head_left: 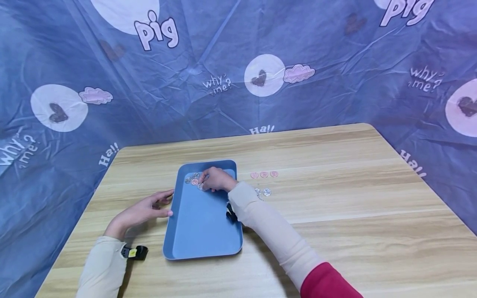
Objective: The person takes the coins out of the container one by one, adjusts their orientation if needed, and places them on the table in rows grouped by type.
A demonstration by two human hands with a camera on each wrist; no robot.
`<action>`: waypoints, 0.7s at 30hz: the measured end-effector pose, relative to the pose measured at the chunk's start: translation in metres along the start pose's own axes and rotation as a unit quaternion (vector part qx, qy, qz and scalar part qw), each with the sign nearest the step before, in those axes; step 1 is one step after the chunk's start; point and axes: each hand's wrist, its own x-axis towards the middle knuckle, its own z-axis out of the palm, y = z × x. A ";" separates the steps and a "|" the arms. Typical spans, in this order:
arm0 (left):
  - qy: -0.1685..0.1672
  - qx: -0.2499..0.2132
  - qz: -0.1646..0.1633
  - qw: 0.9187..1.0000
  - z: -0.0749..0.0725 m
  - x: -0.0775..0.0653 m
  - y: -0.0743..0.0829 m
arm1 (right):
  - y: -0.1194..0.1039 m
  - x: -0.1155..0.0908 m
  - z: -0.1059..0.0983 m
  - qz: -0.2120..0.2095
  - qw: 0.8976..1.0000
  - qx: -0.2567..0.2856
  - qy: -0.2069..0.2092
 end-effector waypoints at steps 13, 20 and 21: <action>0.002 0.007 -0.007 1.000 -0.001 -0.002 0.002 | 0.000 0.000 0.000 -0.001 1.000 -0.027 -0.010; 0.003 0.001 -0.011 1.000 0.000 -0.001 0.002 | 0.000 0.001 -0.002 -0.014 0.998 -0.056 -0.039; 0.003 0.000 -0.013 1.000 0.000 -0.001 0.002 | 0.000 0.001 -0.002 -0.016 0.997 -0.059 -0.042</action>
